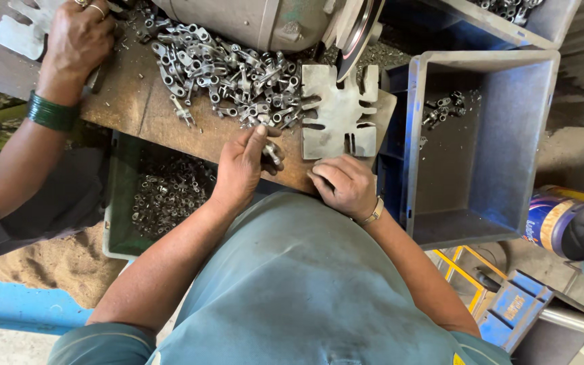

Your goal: The person repeatedly picks small metal parts from a pile on the workbench, presses them against a rotating grinding wheel to smooth edges, and places the finished parts into a nearby bin. A second person works alongside at a similar station.

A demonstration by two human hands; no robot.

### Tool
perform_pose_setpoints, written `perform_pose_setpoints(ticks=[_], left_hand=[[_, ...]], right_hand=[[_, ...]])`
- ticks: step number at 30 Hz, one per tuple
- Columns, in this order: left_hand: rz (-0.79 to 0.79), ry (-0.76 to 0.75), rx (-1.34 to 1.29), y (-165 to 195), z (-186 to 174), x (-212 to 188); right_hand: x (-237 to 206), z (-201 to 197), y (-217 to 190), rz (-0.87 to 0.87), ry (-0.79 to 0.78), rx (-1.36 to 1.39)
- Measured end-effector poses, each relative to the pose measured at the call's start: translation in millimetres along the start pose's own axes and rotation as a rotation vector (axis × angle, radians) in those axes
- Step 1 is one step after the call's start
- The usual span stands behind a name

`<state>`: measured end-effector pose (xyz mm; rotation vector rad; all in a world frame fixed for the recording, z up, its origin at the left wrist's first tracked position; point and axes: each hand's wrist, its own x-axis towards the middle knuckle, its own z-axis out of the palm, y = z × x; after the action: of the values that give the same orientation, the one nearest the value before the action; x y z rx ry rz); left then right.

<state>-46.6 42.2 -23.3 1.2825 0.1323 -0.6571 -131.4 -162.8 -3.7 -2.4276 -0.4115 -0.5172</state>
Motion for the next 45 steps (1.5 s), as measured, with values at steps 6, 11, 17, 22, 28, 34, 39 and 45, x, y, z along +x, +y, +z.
perform_pose_setpoints(ticks=[6,11,17,22,28,34,39,45], left_hand=[[0.041,-0.082,-0.103,14.6,14.3,2.8],[0.052,-0.034,-0.138,9.3,34.6,2.1],[0.106,-0.043,0.269,12.0,30.9,2.1],[-0.037,0.007,0.257,17.4,43.8,12.3],[0.021,-0.055,0.504,16.6,43.1,17.4],[-0.033,-0.128,0.599,12.5,35.7,5.8],[-0.016,-0.051,0.398,9.3,32.3,9.3],[0.088,-0.057,0.060,6.5,27.0,27.3]], right_hand=[[22.8,-10.7,-5.5,0.008,0.159,0.121],[42.9,-12.0,-3.1,-0.133,0.074,0.074],[41.2,-5.3,5.9,-0.045,0.074,0.055],[38.1,-5.1,24.9,-0.042,0.085,0.003],[47.8,0.3,65.9,0.246,0.134,-0.224],[57.7,6.6,87.4,0.259,0.175,-0.221],[52.8,8.2,62.7,0.201,0.103,-0.189],[37.6,-7.0,19.0,-0.047,0.084,0.119]])
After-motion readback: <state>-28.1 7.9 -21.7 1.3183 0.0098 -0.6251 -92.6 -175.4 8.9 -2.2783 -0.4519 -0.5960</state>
